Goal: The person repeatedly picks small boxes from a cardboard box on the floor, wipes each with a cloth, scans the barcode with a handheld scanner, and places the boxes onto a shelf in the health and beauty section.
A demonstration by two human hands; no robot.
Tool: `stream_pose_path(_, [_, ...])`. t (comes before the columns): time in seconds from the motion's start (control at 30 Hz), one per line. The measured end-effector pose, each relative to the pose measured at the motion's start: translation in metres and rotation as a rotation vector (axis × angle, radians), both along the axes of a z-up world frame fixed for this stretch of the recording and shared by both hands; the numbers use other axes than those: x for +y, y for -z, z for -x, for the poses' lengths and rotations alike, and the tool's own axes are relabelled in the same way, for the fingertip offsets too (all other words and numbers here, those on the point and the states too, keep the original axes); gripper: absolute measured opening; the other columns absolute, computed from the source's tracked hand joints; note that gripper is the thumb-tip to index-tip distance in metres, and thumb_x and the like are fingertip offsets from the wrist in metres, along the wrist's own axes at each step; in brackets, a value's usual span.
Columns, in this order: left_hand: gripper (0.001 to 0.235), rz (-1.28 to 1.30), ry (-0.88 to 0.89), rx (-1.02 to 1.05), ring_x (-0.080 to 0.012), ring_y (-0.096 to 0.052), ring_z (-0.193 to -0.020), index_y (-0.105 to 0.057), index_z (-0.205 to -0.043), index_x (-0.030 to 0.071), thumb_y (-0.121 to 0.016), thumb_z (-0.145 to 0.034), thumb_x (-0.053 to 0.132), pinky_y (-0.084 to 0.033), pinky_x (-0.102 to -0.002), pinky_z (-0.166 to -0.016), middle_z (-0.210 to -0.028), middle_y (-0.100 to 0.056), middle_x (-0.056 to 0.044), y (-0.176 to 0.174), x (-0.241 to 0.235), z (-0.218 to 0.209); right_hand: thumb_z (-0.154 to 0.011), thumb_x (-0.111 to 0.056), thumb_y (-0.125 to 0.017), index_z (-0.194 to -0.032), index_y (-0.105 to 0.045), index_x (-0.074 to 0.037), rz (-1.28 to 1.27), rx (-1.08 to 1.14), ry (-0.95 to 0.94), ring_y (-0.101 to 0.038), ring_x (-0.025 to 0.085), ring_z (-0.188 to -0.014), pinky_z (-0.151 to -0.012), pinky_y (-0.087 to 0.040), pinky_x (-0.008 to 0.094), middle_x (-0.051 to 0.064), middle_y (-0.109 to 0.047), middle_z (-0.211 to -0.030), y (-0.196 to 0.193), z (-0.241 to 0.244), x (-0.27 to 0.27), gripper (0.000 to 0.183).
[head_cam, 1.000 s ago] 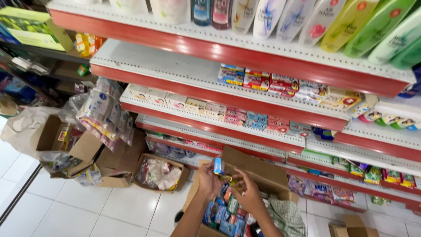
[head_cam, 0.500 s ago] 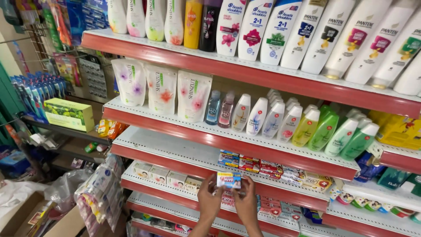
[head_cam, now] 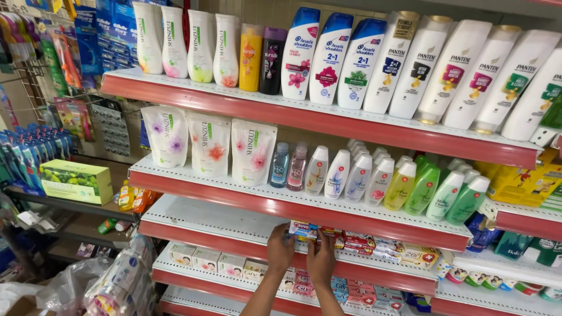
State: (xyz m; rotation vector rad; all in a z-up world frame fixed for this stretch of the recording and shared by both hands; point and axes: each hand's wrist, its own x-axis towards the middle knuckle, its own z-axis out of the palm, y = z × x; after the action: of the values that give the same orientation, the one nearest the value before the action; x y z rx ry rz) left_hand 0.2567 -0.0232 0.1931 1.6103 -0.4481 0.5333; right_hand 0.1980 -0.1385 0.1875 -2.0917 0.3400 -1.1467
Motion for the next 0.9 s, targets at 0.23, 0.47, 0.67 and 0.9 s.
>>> stream_pose_path(0.23, [0.047,-0.074,0.001,-0.049,-0.0368,-0.07,-0.105,-0.064,-0.125,-0.005,-0.074,-0.08,-0.002,-0.058,-0.04,-0.088,-0.122,-0.067,-0.023,-0.003,0.002,0.004,-0.093,-0.012,-0.066,-0.128,-0.063,-0.013,-0.059,-0.025,-0.01,-0.071,0.023,-0.083,-0.07,-0.058,0.037,0.009,-0.067,-0.116,-0.004,0.0,0.002,0.035])
stream_pose_path(0.47, [0.048,-0.08,-0.012,0.026,-0.033,-0.072,-0.096,-0.063,-0.124,-0.001,-0.076,-0.078,-0.001,-0.059,-0.04,-0.083,-0.118,-0.067,-0.019,-0.006,-0.001,0.005,-0.091,-0.012,-0.068,-0.124,-0.064,-0.014,-0.088,-0.005,-0.037,-0.071,0.023,-0.08,-0.07,-0.058,0.035,0.009,-0.066,-0.115,0.001,-0.007,-0.008,0.034])
stream_pose_path(0.67, [0.042,-0.093,-0.079,-0.047,-0.0354,-0.071,-0.096,-0.065,-0.12,-0.001,-0.077,-0.079,0.0,-0.058,-0.041,-0.082,-0.113,-0.07,-0.019,0.006,-0.005,-0.002,-0.09,-0.012,-0.07,-0.122,-0.065,-0.011,-0.097,0.003,-0.06,-0.071,0.024,-0.085,-0.074,-0.059,0.036,0.01,-0.067,-0.111,-0.001,-0.005,-0.01,0.032])
stream_pose_path(0.9, [0.041,-0.114,-0.054,-0.06,-0.0369,-0.072,-0.096,-0.066,-0.121,-0.001,-0.074,-0.081,0.0,-0.058,-0.042,-0.083,-0.113,-0.07,-0.021,0.001,0.0,0.003,-0.091,-0.008,-0.07,-0.124,-0.063,-0.01,-0.106,-0.017,-0.132,-0.069,0.02,-0.086,-0.072,-0.058,0.032,0.01,-0.066,-0.116,-0.002,-0.006,-0.014,0.034])
